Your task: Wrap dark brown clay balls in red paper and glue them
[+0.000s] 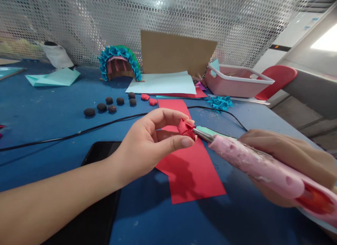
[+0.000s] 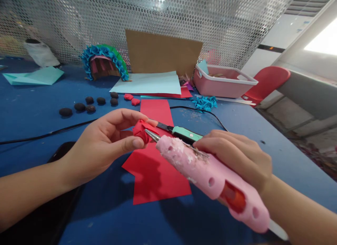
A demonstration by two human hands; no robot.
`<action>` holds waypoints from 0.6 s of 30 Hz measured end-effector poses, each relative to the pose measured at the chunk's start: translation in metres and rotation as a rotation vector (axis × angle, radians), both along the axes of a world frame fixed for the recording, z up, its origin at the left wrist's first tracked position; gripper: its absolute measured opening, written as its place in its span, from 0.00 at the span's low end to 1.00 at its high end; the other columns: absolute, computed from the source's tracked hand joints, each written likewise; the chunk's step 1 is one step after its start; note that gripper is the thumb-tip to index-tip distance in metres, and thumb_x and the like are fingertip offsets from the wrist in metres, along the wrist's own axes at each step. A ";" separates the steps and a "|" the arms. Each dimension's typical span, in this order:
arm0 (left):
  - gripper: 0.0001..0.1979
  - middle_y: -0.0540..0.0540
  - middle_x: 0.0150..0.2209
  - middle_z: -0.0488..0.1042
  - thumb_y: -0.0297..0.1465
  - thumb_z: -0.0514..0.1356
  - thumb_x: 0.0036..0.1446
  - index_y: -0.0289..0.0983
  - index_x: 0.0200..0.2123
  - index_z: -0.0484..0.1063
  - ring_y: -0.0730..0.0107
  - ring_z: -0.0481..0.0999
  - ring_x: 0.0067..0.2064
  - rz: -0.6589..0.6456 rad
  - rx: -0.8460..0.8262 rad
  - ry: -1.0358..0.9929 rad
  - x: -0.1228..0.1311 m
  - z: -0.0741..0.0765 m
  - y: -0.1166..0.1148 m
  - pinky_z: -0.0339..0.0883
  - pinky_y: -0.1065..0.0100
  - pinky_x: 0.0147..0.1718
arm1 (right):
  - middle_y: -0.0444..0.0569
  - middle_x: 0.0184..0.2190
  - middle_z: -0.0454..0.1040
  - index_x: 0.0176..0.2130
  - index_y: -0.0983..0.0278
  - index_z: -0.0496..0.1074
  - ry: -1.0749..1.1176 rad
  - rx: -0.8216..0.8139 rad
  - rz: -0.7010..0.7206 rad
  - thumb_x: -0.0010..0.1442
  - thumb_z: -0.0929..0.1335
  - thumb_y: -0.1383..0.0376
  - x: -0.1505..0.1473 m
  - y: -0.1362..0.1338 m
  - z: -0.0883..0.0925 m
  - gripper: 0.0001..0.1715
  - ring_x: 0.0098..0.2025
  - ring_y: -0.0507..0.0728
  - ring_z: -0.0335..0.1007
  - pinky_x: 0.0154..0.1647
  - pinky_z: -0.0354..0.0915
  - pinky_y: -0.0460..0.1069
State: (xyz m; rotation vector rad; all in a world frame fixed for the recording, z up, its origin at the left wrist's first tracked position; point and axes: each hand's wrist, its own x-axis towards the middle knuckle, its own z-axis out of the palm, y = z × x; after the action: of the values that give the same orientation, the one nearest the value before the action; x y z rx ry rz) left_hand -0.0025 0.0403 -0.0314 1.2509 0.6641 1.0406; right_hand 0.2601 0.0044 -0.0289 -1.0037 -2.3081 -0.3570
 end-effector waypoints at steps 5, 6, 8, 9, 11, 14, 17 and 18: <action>0.13 0.52 0.38 0.77 0.25 0.70 0.48 0.37 0.38 0.75 0.79 0.77 0.34 0.002 -0.038 -0.015 0.001 0.002 -0.001 0.72 0.79 0.35 | 0.44 0.32 0.75 0.42 0.60 0.68 -0.053 -0.058 0.091 0.58 0.63 0.71 0.008 0.002 -0.003 0.12 0.29 0.50 0.73 0.24 0.66 0.45; 0.13 0.51 0.38 0.78 0.26 0.70 0.48 0.37 0.39 0.75 0.79 0.77 0.35 -0.006 -0.054 -0.012 0.001 0.003 -0.001 0.73 0.79 0.36 | 0.45 0.32 0.75 0.43 0.60 0.68 -0.061 -0.059 0.104 0.58 0.63 0.71 0.008 0.002 -0.004 0.13 0.29 0.50 0.73 0.25 0.67 0.45; 0.13 0.50 0.40 0.78 0.27 0.70 0.49 0.37 0.40 0.75 0.78 0.78 0.36 -0.020 -0.084 0.002 0.001 0.003 -0.002 0.73 0.79 0.36 | 0.45 0.32 0.75 0.44 0.60 0.67 -0.046 -0.034 0.078 0.59 0.63 0.71 0.007 0.002 -0.003 0.13 0.31 0.50 0.73 0.28 0.68 0.45; 0.14 0.50 0.40 0.78 0.27 0.70 0.49 0.37 0.40 0.75 0.78 0.78 0.36 -0.024 -0.096 0.004 0.001 0.003 -0.002 0.73 0.79 0.36 | 0.45 0.32 0.75 0.44 0.60 0.67 -0.027 -0.019 0.048 0.59 0.63 0.71 0.006 0.001 -0.003 0.13 0.31 0.51 0.74 0.30 0.68 0.46; 0.14 0.50 0.40 0.79 0.27 0.70 0.49 0.37 0.40 0.75 0.78 0.78 0.36 -0.027 -0.103 -0.003 0.001 0.003 -0.002 0.73 0.78 0.36 | 0.45 0.32 0.75 0.44 0.59 0.67 -0.029 -0.020 0.059 0.59 0.63 0.71 0.003 0.000 -0.002 0.12 0.31 0.51 0.74 0.30 0.69 0.46; 0.15 0.50 0.39 0.79 0.26 0.70 0.48 0.36 0.41 0.75 0.76 0.79 0.37 -0.033 -0.103 -0.016 0.001 0.002 -0.002 0.74 0.78 0.37 | 0.45 0.31 0.75 0.43 0.60 0.67 -0.012 -0.034 0.079 0.59 0.63 0.71 0.000 -0.001 0.000 0.11 0.30 0.51 0.74 0.30 0.69 0.46; 0.14 0.50 0.39 0.80 0.26 0.70 0.49 0.36 0.40 0.75 0.76 0.79 0.38 -0.050 -0.101 -0.036 0.002 0.002 -0.002 0.74 0.77 0.38 | 0.44 0.29 0.74 0.42 0.59 0.66 0.024 -0.018 0.068 0.60 0.63 0.72 -0.004 -0.001 0.001 0.10 0.29 0.50 0.73 0.29 0.69 0.46; 0.14 0.49 0.39 0.80 0.26 0.70 0.49 0.36 0.41 0.75 0.75 0.79 0.38 -0.056 -0.101 -0.044 0.002 0.002 -0.002 0.74 0.77 0.38 | 0.44 0.29 0.73 0.41 0.59 0.66 0.024 -0.016 0.063 0.60 0.63 0.72 -0.005 -0.001 0.001 0.10 0.29 0.50 0.73 0.29 0.69 0.45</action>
State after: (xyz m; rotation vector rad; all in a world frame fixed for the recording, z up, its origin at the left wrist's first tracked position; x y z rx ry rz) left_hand -0.0001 0.0384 -0.0295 1.1502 0.6371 0.9742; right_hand 0.2548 0.0030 -0.0282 -0.9350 -2.3187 -0.3001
